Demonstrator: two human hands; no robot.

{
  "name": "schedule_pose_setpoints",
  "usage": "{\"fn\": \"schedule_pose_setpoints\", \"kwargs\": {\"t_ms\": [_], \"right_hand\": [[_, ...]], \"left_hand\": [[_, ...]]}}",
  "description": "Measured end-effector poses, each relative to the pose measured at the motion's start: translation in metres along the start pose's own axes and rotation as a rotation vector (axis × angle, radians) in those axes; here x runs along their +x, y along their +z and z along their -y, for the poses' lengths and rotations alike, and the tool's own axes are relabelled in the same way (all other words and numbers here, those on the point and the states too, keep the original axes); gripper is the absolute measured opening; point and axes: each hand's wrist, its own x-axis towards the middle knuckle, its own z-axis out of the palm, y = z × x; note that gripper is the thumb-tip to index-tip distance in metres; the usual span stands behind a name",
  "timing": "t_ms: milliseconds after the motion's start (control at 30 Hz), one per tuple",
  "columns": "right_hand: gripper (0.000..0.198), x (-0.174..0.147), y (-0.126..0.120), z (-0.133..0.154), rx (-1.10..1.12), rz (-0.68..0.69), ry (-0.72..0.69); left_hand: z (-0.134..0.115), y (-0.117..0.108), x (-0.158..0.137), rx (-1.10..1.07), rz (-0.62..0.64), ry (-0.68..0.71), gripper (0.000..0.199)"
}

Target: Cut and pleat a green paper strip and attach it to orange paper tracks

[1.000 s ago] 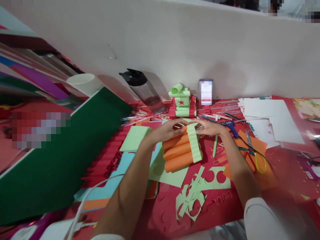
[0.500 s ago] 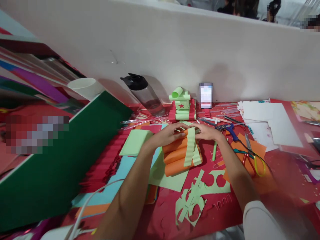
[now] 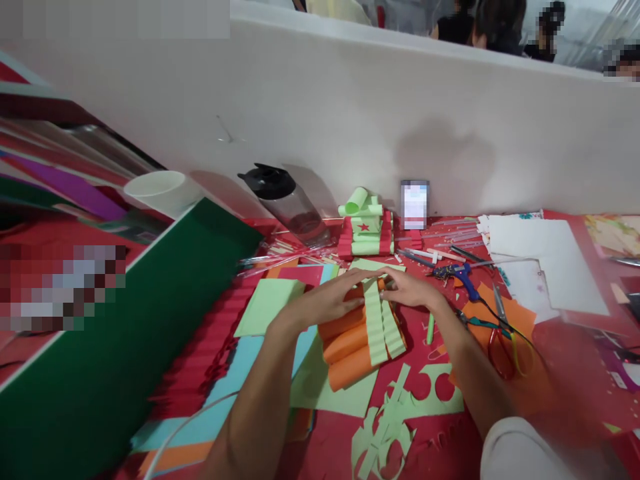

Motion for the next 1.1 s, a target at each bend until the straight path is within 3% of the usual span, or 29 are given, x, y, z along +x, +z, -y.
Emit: {"fn": "schedule_pose_setpoints", "kwargs": {"t_ms": [400, 600, 800, 1100], "right_hand": [[0.054, -0.001, 0.004, 0.008, 0.006, -0.152, 0.001], [0.053, 0.001, 0.008, 0.007, 0.094, -0.144, -0.021], [0.049, -0.004, 0.009, 0.014, 0.044, -0.168, -0.020], [0.056, -0.013, 0.001, 0.030, 0.003, -0.135, 0.058]], "left_hand": [[-0.009, -0.001, 0.004, 0.253, 0.041, -0.008, 0.072], [-0.007, -0.005, 0.000, 0.216, 0.047, -0.010, 0.067], [-0.003, -0.005, -0.001, 0.167, 0.025, -0.025, 0.057], [0.014, 0.000, -0.005, 0.042, -0.122, -0.113, 0.053]]}}
